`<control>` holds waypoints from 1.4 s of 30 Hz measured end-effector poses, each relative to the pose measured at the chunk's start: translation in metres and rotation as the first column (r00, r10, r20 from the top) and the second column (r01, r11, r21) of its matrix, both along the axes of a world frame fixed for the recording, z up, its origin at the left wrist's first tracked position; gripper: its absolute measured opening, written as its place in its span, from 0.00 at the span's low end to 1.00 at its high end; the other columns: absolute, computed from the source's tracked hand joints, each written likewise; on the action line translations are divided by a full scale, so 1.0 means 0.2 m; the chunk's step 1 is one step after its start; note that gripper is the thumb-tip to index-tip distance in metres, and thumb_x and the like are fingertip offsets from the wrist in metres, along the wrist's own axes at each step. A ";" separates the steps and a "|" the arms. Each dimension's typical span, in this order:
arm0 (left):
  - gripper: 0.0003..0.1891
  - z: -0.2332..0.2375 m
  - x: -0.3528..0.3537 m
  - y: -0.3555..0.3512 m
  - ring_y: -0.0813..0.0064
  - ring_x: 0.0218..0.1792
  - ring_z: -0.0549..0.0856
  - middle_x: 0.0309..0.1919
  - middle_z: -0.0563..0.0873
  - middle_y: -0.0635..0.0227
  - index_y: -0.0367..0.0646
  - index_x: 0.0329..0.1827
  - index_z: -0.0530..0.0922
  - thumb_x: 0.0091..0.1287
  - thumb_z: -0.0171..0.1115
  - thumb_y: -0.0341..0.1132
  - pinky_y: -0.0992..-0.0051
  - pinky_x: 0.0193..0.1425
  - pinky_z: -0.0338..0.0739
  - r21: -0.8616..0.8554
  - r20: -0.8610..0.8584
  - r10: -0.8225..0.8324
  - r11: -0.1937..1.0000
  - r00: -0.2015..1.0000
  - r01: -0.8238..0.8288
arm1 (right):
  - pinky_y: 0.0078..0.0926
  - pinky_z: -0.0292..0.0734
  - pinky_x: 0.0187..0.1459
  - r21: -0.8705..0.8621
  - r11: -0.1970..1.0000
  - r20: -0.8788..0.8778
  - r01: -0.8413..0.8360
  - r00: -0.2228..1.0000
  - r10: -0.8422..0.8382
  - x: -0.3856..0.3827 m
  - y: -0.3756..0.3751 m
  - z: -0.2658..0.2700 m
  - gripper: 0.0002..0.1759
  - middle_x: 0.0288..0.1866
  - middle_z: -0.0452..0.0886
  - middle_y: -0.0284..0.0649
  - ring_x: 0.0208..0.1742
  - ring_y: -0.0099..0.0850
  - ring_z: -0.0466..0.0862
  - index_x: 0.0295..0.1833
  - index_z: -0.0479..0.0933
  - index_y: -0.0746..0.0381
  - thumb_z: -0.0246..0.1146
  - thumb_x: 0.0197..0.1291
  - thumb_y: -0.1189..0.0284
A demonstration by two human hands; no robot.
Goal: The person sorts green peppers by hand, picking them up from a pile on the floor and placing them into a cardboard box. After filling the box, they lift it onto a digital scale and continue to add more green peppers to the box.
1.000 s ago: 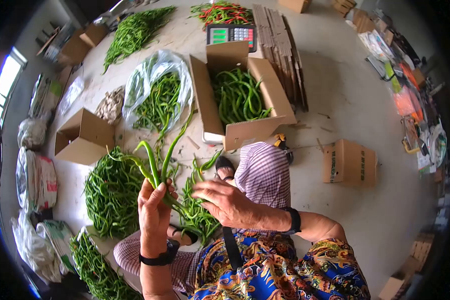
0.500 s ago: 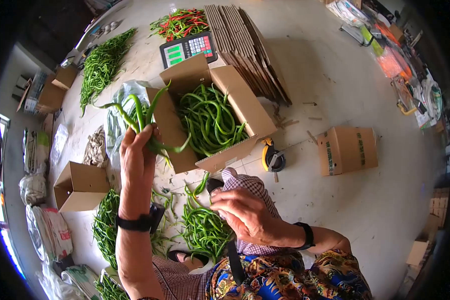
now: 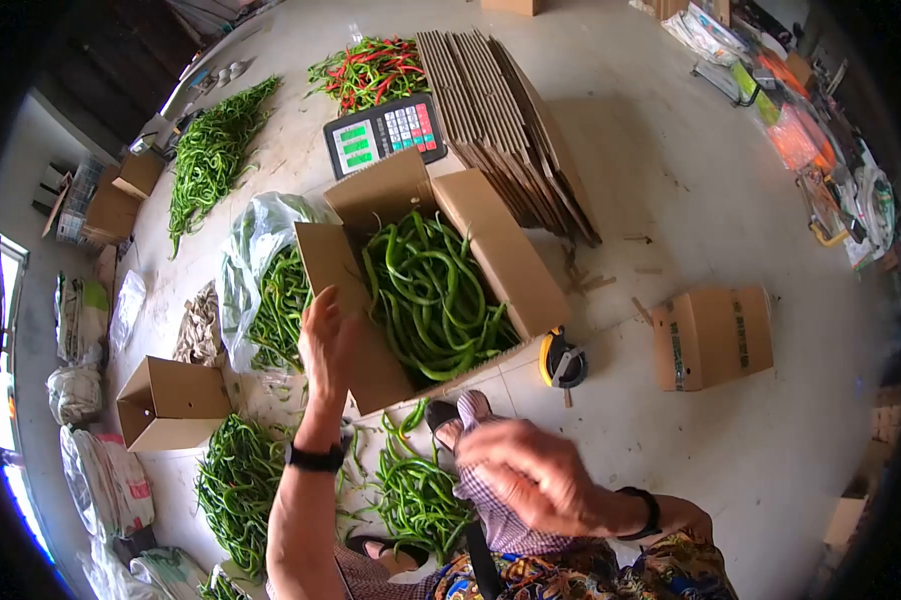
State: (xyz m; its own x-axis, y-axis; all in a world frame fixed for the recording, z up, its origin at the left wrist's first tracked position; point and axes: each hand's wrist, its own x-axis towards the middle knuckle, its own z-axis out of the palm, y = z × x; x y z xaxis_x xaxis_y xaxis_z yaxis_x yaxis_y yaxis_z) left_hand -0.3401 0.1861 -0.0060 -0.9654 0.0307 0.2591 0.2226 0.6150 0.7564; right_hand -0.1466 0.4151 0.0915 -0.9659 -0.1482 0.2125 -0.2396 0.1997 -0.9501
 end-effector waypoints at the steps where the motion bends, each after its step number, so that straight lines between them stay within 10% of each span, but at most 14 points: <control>1: 0.29 0.03 0.04 -0.02 0.54 0.52 0.81 0.47 0.81 0.51 0.31 0.62 0.71 0.61 0.66 0.39 0.61 0.59 0.74 -0.102 -0.122 0.060 0.992 0.991 -0.073 | 0.27 0.79 0.50 0.063 0.992 -0.027 0.108 0.994 -0.107 -0.06 0.05 -0.04 0.08 0.48 0.82 0.46 0.50 0.34 0.83 0.47 0.79 0.65 0.60 0.63 0.80; 5: 0.31 -0.15 0.15 -0.21 0.55 0.47 0.83 0.49 0.82 0.49 0.31 0.62 0.70 0.58 0.69 0.38 0.61 0.52 0.77 -0.029 0.069 0.149 0.989 0.986 -0.147 | 0.28 0.78 0.49 0.157 0.850 0.054 0.503 0.855 -0.516 -0.35 0.36 -0.48 0.23 0.62 0.72 0.48 0.52 0.33 0.80 0.63 0.69 0.65 0.61 0.66 0.67; 6: 0.26 -0.13 0.18 -0.20 0.54 0.36 0.86 0.40 0.86 0.52 0.33 0.58 0.75 0.59 0.69 0.38 0.62 0.43 0.80 0.477 0.374 -0.177 0.879 0.910 -0.025 | 0.31 0.78 0.52 0.191 0.813 0.205 0.551 0.787 -0.582 -0.41 0.42 -0.57 0.28 0.64 0.69 0.51 0.60 0.35 0.76 0.66 0.66 0.65 0.62 0.65 0.64; 9: 0.16 -0.28 0.27 -0.19 0.75 0.31 0.84 0.27 0.86 0.58 0.34 0.42 0.80 0.63 0.64 0.40 0.71 0.35 0.77 0.239 0.418 -0.102 0.971 0.903 -0.001 | 0.28 0.74 0.55 0.126 0.754 0.280 0.645 0.706 -0.651 -0.61 0.66 -1.11 0.29 0.59 0.74 0.49 0.54 0.33 0.79 0.62 0.69 0.71 0.66 0.62 0.63; 12: 0.16 -0.29 0.26 -0.22 0.76 0.32 0.84 0.29 0.87 0.60 0.33 0.43 0.80 0.63 0.64 0.39 0.71 0.37 0.77 0.318 0.472 -0.117 0.947 0.874 -0.044 | 0.26 0.73 0.55 -0.237 0.898 0.586 0.370 0.792 -0.172 -0.67 0.74 -1.03 0.24 0.52 0.80 0.42 0.49 0.29 0.80 0.55 0.74 0.70 0.68 0.59 0.67; 19: 0.14 -0.13 0.20 -0.37 0.82 0.36 0.83 0.35 0.87 0.64 0.32 0.50 0.79 0.64 0.62 0.32 0.77 0.41 0.79 0.364 0.598 -0.228 0.931 0.768 -0.007 | 0.23 0.72 0.56 -0.256 0.935 0.722 0.246 0.692 0.015 -0.42 0.55 -0.72 0.19 0.52 0.82 0.34 0.51 0.22 0.78 0.58 0.76 0.67 0.63 0.64 0.71; 30: 0.24 -0.01 0.21 -0.30 0.77 0.45 0.82 0.45 0.85 0.62 0.32 0.58 0.75 0.67 0.64 0.43 0.76 0.51 0.75 0.608 0.554 -0.276 0.779 0.785 -0.155 | 0.17 0.62 0.31 -0.336 0.767 0.756 0.546 0.642 -0.126 -0.35 0.52 -0.82 0.18 0.32 0.75 0.26 0.30 0.16 0.71 0.42 0.76 0.58 0.56 0.69 0.53; 42: 0.26 -0.03 0.29 -0.30 0.79 0.44 0.80 0.43 0.85 0.63 0.32 0.56 0.76 0.70 0.58 0.50 0.77 0.50 0.73 0.534 0.550 -0.119 0.812 0.827 -0.238 | 0.27 0.77 0.47 -0.435 0.665 0.783 0.607 0.620 -0.053 -0.26 0.51 -0.92 0.25 0.48 0.82 0.34 0.46 0.26 0.81 0.61 0.75 0.63 0.50 0.73 0.54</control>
